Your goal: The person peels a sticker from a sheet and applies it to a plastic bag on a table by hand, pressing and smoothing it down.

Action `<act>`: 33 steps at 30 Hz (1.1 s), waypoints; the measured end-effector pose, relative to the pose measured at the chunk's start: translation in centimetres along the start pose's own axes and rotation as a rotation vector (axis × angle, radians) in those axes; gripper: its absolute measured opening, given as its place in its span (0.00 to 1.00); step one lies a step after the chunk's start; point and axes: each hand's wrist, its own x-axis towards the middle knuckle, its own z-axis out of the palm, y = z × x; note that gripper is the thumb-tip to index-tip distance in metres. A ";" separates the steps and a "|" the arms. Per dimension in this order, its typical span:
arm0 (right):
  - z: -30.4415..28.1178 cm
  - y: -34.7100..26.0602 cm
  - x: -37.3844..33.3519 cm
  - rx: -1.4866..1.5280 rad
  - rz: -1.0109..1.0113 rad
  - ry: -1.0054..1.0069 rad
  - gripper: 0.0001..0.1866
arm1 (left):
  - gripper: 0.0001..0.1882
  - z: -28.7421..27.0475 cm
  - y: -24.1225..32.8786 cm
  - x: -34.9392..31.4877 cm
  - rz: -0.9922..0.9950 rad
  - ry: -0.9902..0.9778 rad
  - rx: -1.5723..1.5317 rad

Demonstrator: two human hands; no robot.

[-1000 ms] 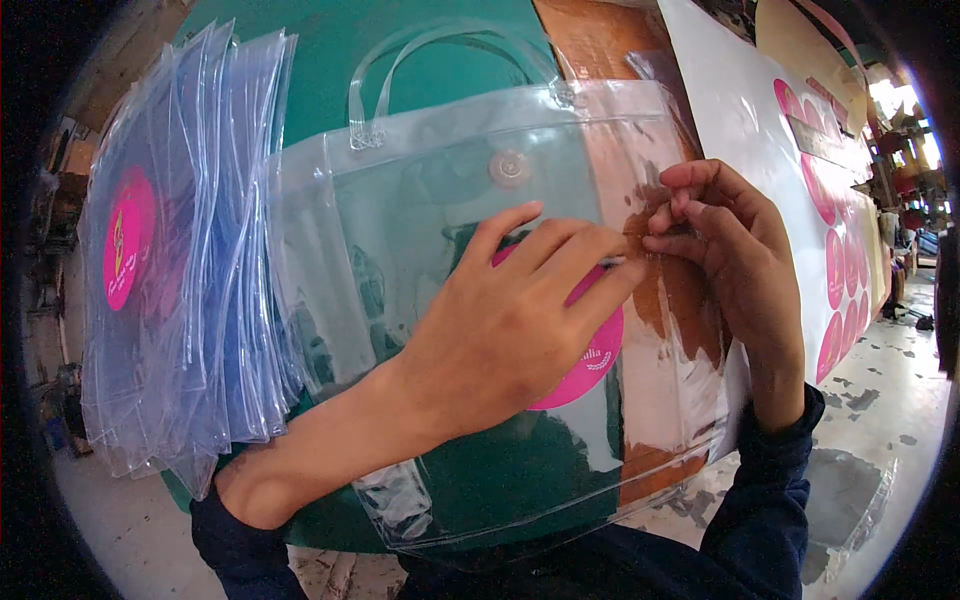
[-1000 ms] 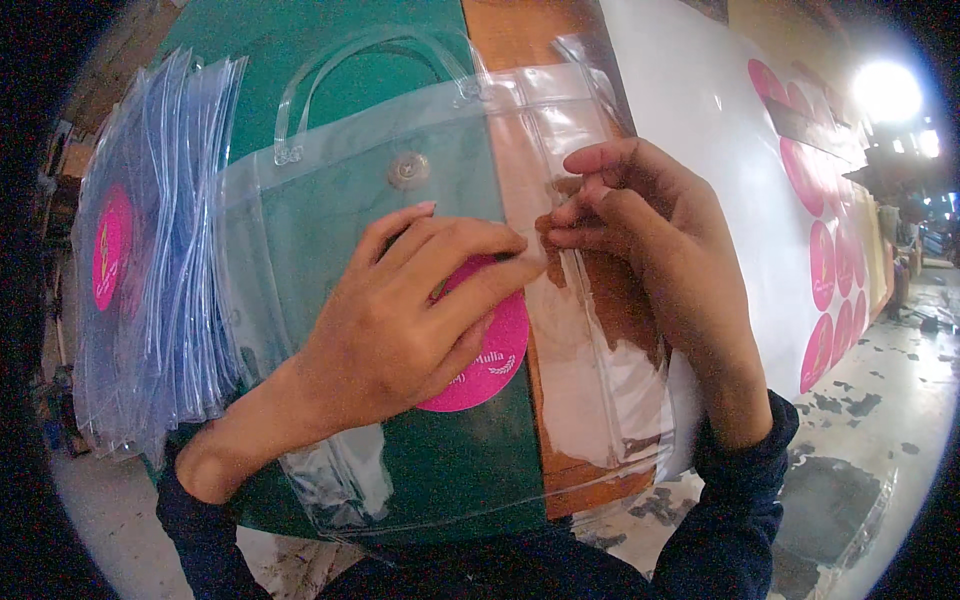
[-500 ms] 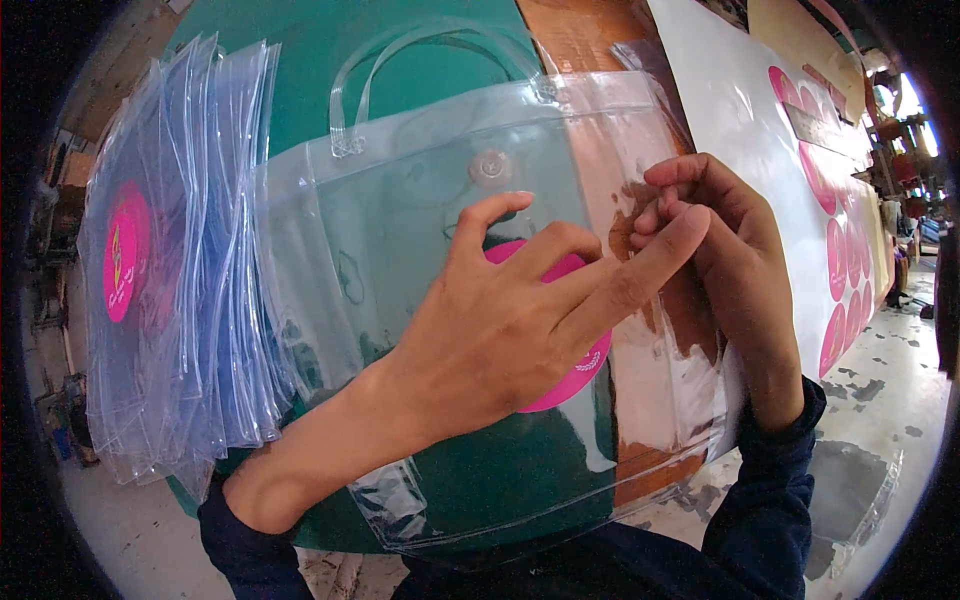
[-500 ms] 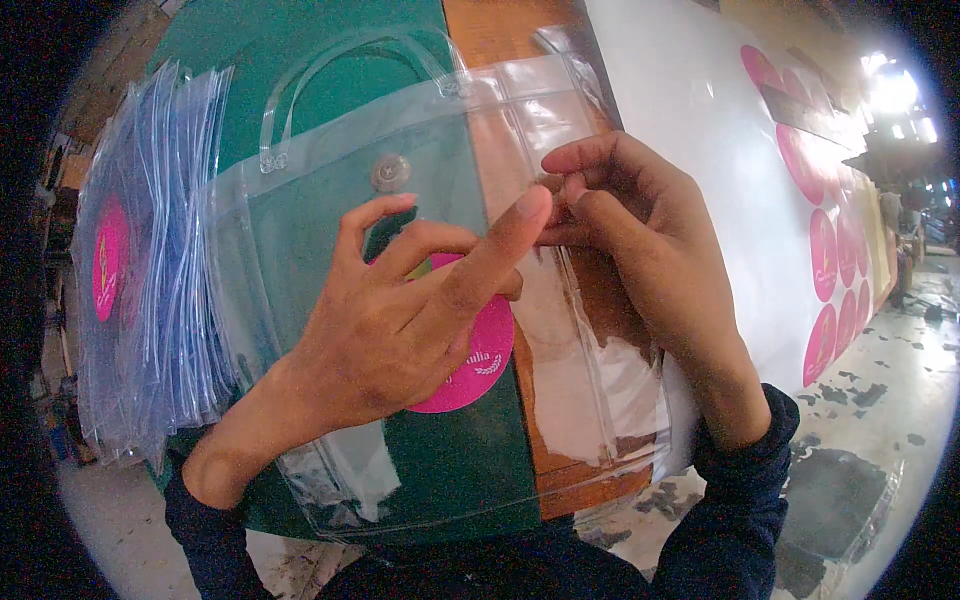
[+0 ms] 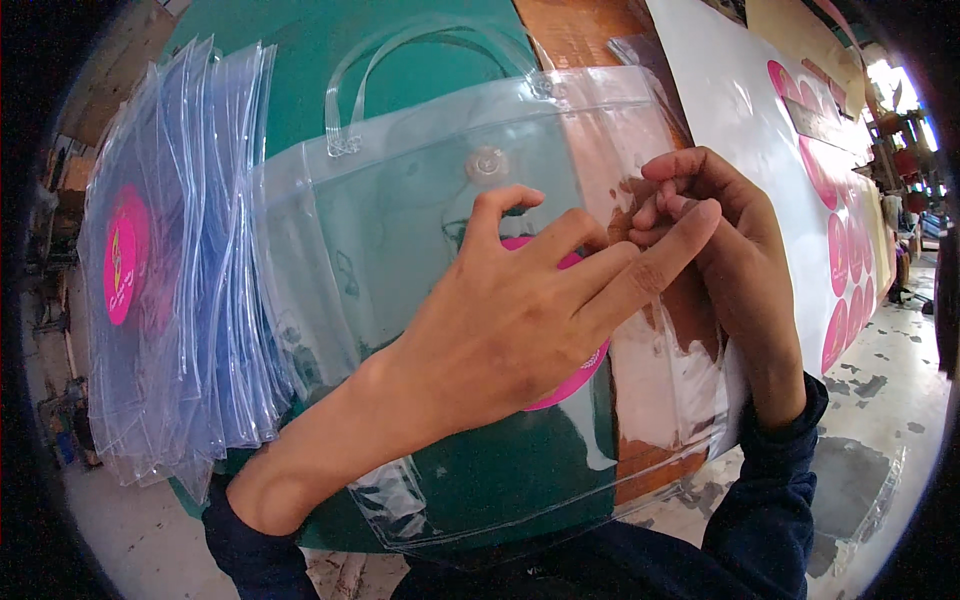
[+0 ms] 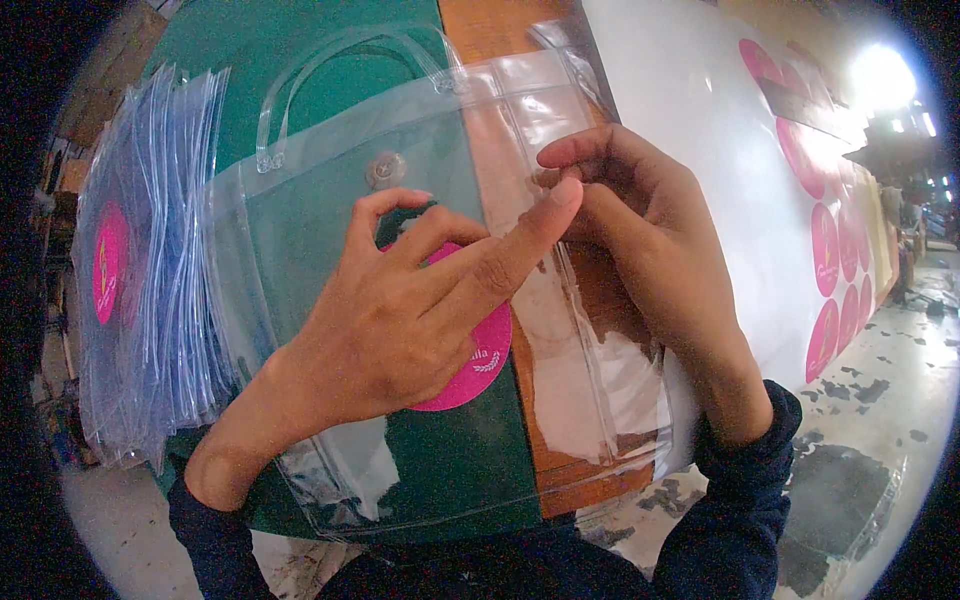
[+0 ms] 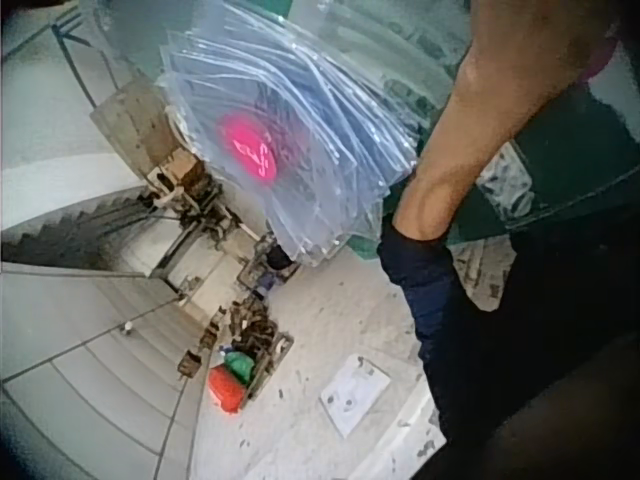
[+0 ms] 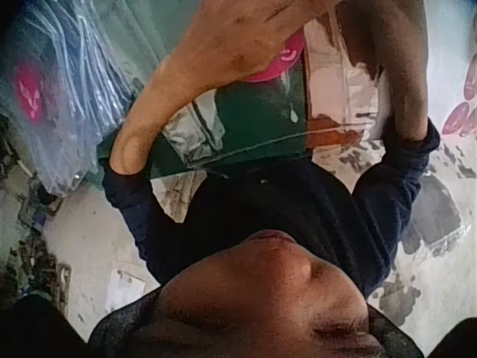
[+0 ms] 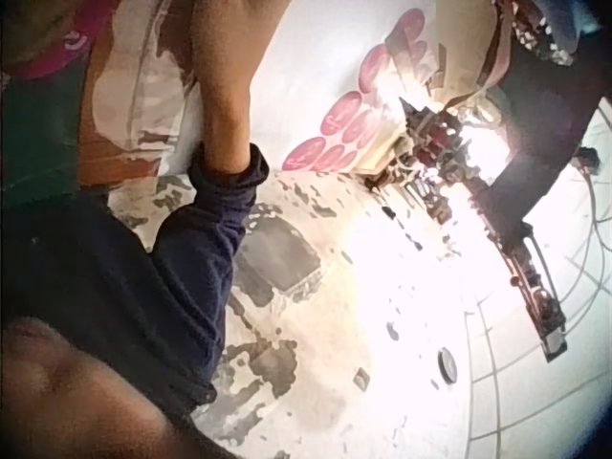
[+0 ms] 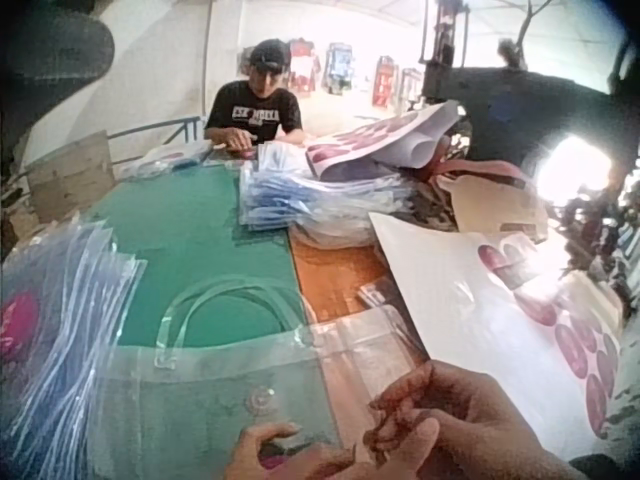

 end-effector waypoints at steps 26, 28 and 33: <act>0.0 0.6 0.0 -0.128 -0.140 -0.050 0.13 | 0.32 0.3 -0.8 0.3 0.158 0.161 0.035; 0.3 0.8 0.0 -0.075 -0.134 -0.051 0.14 | 0.30 0.3 -0.6 0.3 0.146 0.149 0.086; 0.9 1.1 -0.3 -0.124 -0.195 -0.004 0.14 | 0.29 1.0 -0.7 0.3 0.154 0.210 0.066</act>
